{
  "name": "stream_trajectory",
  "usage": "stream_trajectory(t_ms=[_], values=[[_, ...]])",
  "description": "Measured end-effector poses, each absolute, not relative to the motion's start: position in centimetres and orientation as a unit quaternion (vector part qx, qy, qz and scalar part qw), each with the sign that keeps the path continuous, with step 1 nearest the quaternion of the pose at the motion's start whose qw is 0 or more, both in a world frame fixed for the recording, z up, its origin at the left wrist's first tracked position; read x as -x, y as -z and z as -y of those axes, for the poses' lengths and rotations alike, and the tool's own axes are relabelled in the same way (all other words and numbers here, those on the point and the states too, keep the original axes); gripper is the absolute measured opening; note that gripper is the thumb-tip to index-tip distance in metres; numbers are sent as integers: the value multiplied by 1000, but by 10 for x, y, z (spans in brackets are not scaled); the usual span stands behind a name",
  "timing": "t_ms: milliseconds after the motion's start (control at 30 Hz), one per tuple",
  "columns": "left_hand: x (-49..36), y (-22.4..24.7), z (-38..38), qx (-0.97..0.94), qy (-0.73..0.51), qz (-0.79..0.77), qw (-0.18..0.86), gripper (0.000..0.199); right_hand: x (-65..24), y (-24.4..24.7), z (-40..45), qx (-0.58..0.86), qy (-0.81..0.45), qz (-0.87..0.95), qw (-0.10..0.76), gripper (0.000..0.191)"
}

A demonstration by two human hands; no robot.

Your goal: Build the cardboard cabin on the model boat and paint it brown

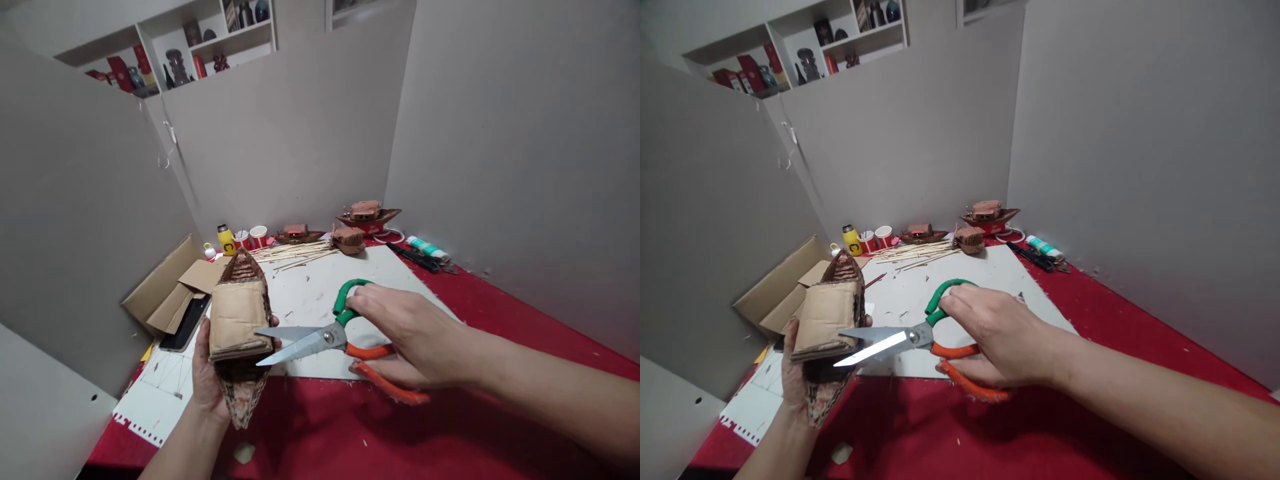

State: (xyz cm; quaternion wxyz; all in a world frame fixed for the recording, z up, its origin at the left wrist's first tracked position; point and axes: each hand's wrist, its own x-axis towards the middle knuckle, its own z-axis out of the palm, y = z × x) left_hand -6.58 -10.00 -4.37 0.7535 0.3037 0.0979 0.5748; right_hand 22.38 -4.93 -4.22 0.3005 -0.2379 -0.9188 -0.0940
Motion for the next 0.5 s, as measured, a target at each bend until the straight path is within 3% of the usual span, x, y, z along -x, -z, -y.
stream_trajectory(t_ms=[500], values=[[56,41,98,-184,-589,-239,750,67,-209,30,49,218,117,924,292,37]])
